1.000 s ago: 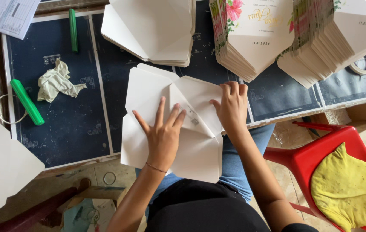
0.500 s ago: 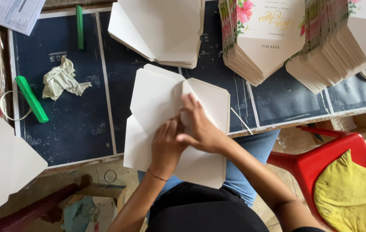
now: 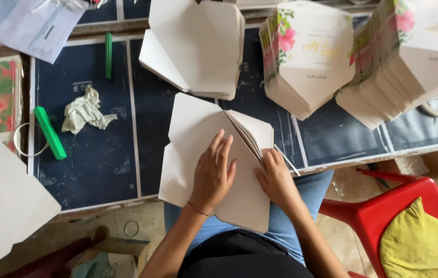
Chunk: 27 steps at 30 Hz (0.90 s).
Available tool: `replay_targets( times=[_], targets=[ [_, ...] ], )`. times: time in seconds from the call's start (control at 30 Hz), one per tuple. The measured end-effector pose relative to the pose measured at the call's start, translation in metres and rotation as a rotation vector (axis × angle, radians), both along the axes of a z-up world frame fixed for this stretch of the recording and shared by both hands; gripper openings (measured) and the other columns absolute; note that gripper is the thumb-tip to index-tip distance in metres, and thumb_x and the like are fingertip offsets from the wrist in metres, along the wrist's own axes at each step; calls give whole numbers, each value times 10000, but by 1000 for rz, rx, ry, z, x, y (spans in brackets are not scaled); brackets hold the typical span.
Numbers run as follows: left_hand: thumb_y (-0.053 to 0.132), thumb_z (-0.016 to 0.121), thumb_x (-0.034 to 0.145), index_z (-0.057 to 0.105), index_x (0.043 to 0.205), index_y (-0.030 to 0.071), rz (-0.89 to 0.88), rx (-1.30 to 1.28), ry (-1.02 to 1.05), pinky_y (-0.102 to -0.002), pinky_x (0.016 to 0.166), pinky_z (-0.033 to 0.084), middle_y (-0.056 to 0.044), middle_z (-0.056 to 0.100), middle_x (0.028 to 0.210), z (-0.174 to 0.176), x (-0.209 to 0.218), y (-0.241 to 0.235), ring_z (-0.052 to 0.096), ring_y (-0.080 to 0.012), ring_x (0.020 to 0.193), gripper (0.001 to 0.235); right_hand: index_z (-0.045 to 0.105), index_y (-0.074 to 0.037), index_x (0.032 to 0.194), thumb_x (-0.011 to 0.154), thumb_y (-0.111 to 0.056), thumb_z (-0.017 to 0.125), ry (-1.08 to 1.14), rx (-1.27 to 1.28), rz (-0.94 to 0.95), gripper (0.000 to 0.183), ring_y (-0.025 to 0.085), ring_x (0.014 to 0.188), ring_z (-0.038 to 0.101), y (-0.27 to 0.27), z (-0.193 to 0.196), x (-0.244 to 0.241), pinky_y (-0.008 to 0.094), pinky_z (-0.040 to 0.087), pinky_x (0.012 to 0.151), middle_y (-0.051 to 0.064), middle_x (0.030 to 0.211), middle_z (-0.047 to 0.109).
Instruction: The person folds white paper sheets by hand, pressing the creases flat and stacking the finished items on the table. They handle the paper directly without tools, repeating the folding process for multiple sheets.
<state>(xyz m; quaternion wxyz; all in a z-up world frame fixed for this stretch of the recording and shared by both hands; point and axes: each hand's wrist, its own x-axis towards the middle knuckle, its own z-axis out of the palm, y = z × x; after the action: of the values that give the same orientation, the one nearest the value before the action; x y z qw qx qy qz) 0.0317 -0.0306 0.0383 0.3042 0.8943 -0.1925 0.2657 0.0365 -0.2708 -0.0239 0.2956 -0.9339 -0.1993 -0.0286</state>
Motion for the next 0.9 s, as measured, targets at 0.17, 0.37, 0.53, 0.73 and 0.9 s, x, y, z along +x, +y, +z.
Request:
replay_targets(
  times=[0.17, 0.37, 0.53, 0.73, 0.9],
  targets=[
    [44, 724, 981, 617, 1491, 13, 23, -50, -137, -508, 1033, 569, -267, 584, 1511, 22, -4, 15, 700, -386, 1260, 522, 601, -100, 1317, 997, -83, 659, 172, 376, -111, 325, 390, 878, 747, -3, 17, 7, 503, 606, 725, 147, 1207, 693],
    [51, 683, 967, 775, 1179, 167, 250, -39, -513, -449, 935, 548, -116, 542, 1371, 27, -41, 52, 564, -285, 1137, 260, 548, -62, 1248, 1056, -70, 658, 13, 790, -104, 222, 158, 797, 655, 30, 122, 91, 307, 536, 651, 67, 984, 646],
    [81, 672, 1065, 742, 1310, 108, 138, -41, -242, -467, 1030, 512, -140, 470, 1451, 40, -30, 31, 553, -298, 1210, 256, 481, -136, 1148, 1111, -214, 576, 11, 993, 68, 128, 101, 966, 541, 72, 175, 216, 274, 473, 829, 20, 1070, 556],
    [238, 735, 1026, 614, 1456, 169, 76, 278, 127, -610, 1173, 442, -145, 519, 1576, 13, -2, 20, 495, -372, 1463, 451, 550, -75, 1283, 1196, -260, 538, -402, 455, -64, 204, 207, 937, 709, 58, 160, 200, 349, 604, 768, 109, 1252, 660],
    [538, 706, 1008, 547, 1606, 307, 43, 390, 386, -848, 1127, 300, -171, 457, 1682, -4, -2, 23, 359, -510, 1581, 661, 775, -46, 1159, 1055, -183, 820, -191, 51, -247, 179, 370, 861, 782, -4, 75, 140, 474, 627, 741, 123, 957, 753]
  ],
)
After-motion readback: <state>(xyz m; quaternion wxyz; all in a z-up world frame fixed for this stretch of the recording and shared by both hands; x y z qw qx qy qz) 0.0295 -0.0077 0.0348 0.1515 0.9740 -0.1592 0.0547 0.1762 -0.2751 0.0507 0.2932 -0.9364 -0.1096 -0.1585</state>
